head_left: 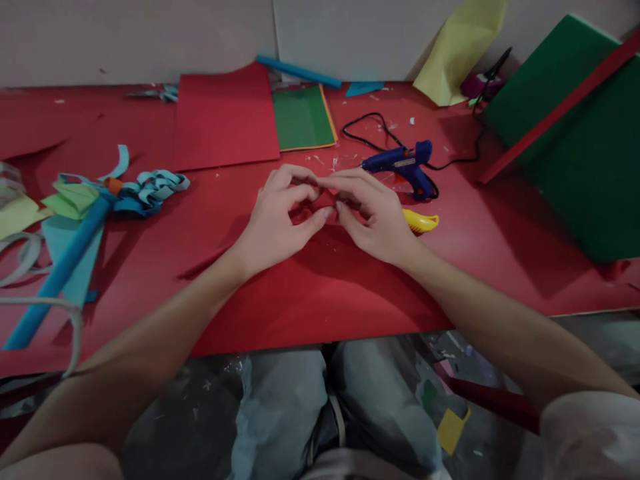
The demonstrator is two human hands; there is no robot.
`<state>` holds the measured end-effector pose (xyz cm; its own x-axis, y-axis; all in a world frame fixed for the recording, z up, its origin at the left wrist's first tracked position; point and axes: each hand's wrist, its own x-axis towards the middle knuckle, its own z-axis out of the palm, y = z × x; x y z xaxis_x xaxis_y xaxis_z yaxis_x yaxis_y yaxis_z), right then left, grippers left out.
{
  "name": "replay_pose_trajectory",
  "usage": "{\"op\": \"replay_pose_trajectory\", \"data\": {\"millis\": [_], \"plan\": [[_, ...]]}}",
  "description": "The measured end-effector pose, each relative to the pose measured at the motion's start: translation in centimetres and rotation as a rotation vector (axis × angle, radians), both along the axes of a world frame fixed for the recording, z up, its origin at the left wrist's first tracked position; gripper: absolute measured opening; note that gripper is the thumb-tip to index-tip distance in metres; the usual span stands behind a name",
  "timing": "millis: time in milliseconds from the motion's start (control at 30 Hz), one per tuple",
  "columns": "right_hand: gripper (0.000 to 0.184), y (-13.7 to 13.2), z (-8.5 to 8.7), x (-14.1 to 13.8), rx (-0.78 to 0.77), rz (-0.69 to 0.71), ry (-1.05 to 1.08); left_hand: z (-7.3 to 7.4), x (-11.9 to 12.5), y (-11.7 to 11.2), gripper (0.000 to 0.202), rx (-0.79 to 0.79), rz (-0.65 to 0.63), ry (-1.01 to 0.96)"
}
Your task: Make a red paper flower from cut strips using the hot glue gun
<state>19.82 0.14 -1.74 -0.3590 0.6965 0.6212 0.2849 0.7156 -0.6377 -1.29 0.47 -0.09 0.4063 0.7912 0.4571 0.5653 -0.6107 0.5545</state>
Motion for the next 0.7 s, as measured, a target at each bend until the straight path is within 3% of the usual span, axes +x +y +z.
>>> {"op": "replay_pose_trajectory", "data": {"millis": [100, 233, 433, 700], "plan": [[0.028, 0.1, -0.3, 0.0, -0.049, -0.018, 0.043, -0.6, -0.1, 0.5, 0.016, 0.03, -0.055, -0.062], [0.03, 0.8, -1.1, 0.0, -0.093, -0.047, 0.075, -0.8, 0.0, 0.6, 0.015, 0.06, -0.006, -0.029], [0.039, 1.7, -1.9, -0.5, -0.146, 0.046, 0.105, -0.6, 0.7, 0.2, 0.008, 0.035, 0.058, 0.079], [0.038, 1.8, -2.0, -0.5, -0.108, -0.015, 0.201, 0.2, 1.3, -0.6, 0.013, 0.098, 0.108, 0.143]]}}
